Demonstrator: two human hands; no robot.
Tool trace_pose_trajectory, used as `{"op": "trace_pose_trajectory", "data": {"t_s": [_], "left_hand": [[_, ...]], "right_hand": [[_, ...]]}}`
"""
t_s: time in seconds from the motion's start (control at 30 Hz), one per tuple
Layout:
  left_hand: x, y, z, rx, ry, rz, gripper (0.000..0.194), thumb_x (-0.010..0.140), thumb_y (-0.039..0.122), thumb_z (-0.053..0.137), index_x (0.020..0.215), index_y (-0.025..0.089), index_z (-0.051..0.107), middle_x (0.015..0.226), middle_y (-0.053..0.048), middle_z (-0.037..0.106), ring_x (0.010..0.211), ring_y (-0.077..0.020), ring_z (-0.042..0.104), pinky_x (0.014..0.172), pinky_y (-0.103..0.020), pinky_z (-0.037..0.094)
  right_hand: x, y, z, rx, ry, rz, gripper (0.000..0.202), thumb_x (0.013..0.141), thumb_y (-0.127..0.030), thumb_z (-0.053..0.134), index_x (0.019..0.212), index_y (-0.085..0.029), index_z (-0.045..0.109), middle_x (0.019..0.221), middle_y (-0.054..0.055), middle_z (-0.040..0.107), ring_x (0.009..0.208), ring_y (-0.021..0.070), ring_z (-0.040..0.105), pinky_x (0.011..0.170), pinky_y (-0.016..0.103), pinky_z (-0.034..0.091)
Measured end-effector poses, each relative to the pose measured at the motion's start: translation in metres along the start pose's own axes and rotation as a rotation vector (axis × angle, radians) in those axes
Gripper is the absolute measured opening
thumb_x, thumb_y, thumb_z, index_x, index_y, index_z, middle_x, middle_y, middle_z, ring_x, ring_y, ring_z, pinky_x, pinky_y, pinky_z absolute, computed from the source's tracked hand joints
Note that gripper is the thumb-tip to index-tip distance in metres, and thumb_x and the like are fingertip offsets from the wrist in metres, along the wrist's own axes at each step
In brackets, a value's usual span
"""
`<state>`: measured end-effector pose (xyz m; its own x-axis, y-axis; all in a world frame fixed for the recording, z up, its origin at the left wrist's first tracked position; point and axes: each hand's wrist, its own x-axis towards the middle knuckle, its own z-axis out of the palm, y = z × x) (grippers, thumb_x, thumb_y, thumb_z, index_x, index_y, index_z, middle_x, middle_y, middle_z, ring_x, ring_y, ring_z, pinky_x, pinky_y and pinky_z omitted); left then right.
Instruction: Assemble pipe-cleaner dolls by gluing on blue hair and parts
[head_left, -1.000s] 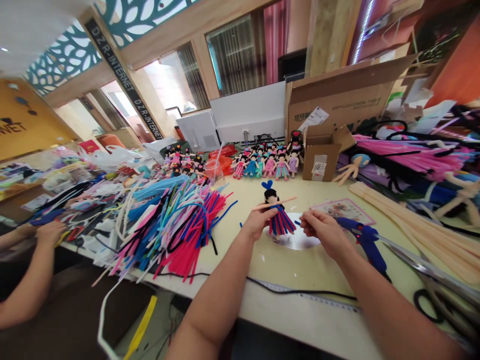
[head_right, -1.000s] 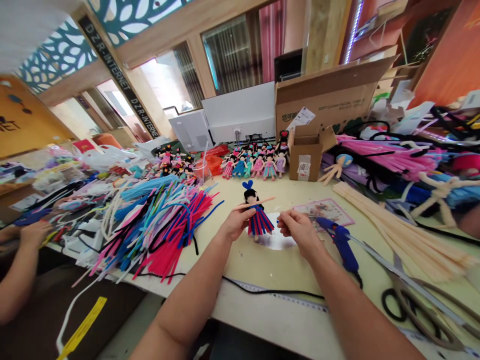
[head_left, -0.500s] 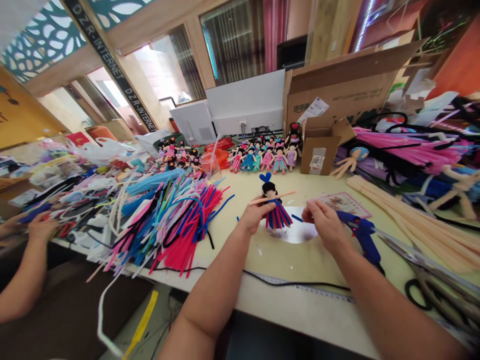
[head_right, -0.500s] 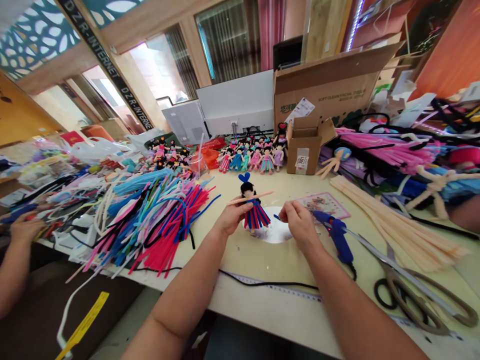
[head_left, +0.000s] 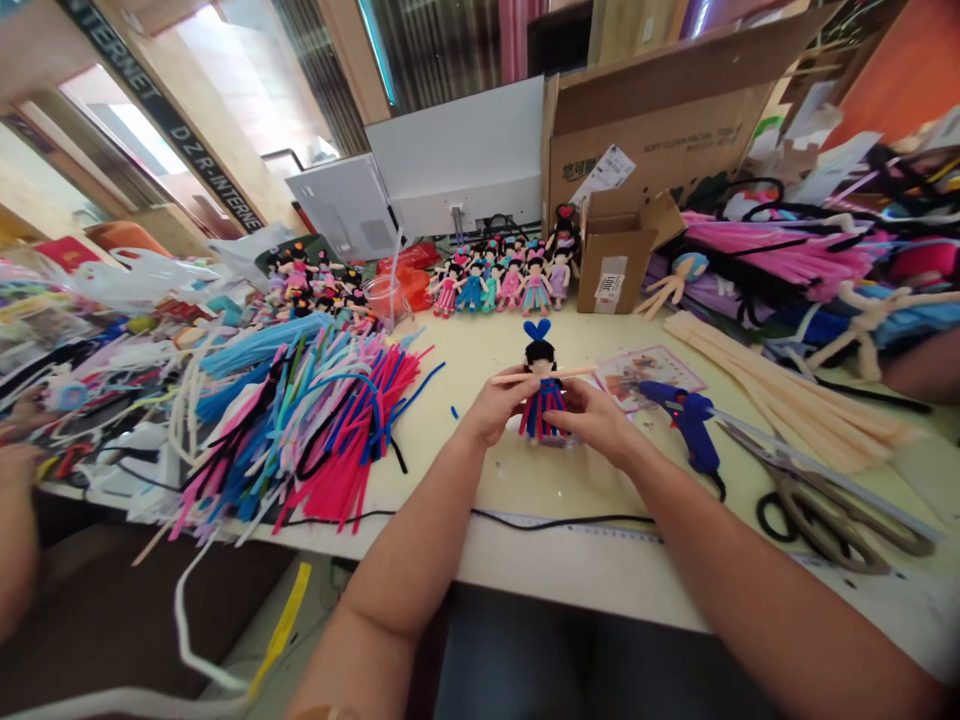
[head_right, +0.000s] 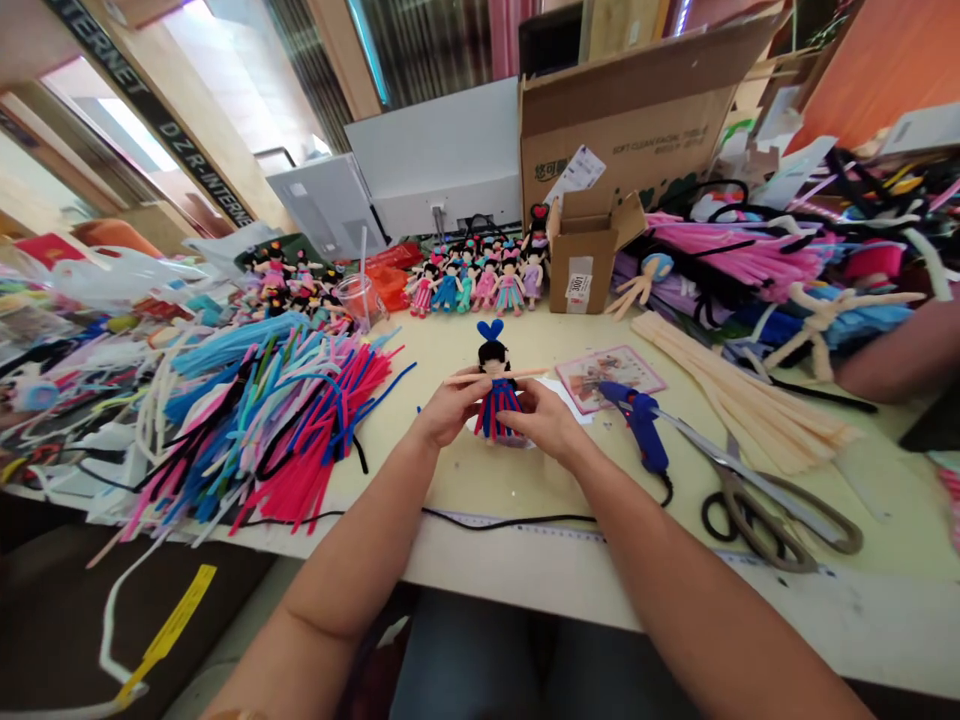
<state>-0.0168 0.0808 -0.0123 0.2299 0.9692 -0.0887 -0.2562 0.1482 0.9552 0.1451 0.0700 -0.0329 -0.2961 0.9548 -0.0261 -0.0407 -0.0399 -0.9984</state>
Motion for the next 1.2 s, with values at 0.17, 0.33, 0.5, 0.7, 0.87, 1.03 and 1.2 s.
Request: {"op": "trace_pose_trajectory", "data": {"t_s": [0.17,0.33,0.5,0.7,0.87,1.03,1.2], "left_hand": [[0.003,0.001,-0.002,-0.075,0.066,-0.028,0.054,0.063,0.045,0.078,0.106,0.02,0.058,0.089,-0.002,0.065,0.073,-0.0122,0.061,0.065,-0.025,0.047],[0.004,-0.001,-0.003,-0.033,0.058,-0.041,0.043,0.063,0.042,0.077,0.092,0.017,0.059,0.083,-0.001,0.064,0.072,-0.0122,0.061,0.064,-0.024,0.046],[0.004,0.0,-0.005,-0.031,0.096,-0.023,0.037,0.064,0.04,0.076,0.088,0.017,0.059,0.078,0.0,0.063,0.068,-0.0114,0.059,0.06,-0.022,0.044],[0.004,0.0,-0.009,-0.069,0.176,-0.041,0.044,0.059,0.04,0.078,0.092,0.019,0.058,0.077,0.001,0.063,0.067,-0.0119,0.059,0.058,-0.023,0.044],[0.005,-0.004,-0.009,-0.052,0.173,-0.065,0.044,0.059,0.039,0.078,0.093,0.018,0.059,0.078,0.0,0.063,0.066,-0.0115,0.059,0.057,-0.022,0.043],[0.006,-0.008,-0.01,-0.028,0.162,-0.078,0.04,0.061,0.04,0.077,0.09,0.017,0.062,0.076,0.0,0.064,0.065,-0.0109,0.059,0.057,-0.021,0.041],[0.008,-0.012,-0.014,-0.05,0.181,-0.089,0.042,0.061,0.041,0.078,0.092,0.017,0.063,0.076,0.0,0.065,0.064,-0.011,0.058,0.056,-0.021,0.04]], "right_hand": [[0.0,-0.004,-0.002,0.025,0.087,0.007,0.048,0.058,-0.031,0.075,0.1,-0.019,0.056,0.079,0.001,0.067,0.071,0.0177,0.062,0.056,0.026,0.044],[-0.004,-0.008,0.001,0.007,0.08,0.009,0.05,0.056,-0.031,0.076,0.1,-0.021,0.054,0.072,-0.001,0.065,0.066,0.0165,0.06,0.054,0.026,0.043],[-0.003,-0.012,-0.004,0.009,0.144,0.025,0.041,0.065,-0.042,0.071,0.096,-0.02,0.056,0.079,0.002,0.066,0.068,0.0155,0.061,0.059,0.028,0.047],[0.002,-0.01,-0.021,-0.002,0.312,0.008,0.029,0.073,-0.045,0.062,0.06,-0.02,0.052,0.06,-0.001,0.058,0.059,0.0125,0.054,0.059,0.027,0.046],[0.001,-0.006,-0.016,-0.09,0.281,-0.037,0.037,0.077,-0.042,0.053,0.046,-0.023,0.048,0.047,0.0,0.051,0.05,0.0132,0.046,0.054,0.028,0.04],[0.003,-0.004,-0.012,-0.079,0.252,-0.054,0.041,0.074,-0.051,0.059,0.044,-0.024,0.049,0.047,0.001,0.051,0.049,0.0146,0.046,0.054,0.03,0.04],[0.009,0.004,-0.011,0.126,0.243,0.016,0.036,0.059,-0.055,0.073,0.056,-0.023,0.058,0.06,0.002,0.062,0.061,0.0182,0.058,0.066,0.035,0.049]]}}
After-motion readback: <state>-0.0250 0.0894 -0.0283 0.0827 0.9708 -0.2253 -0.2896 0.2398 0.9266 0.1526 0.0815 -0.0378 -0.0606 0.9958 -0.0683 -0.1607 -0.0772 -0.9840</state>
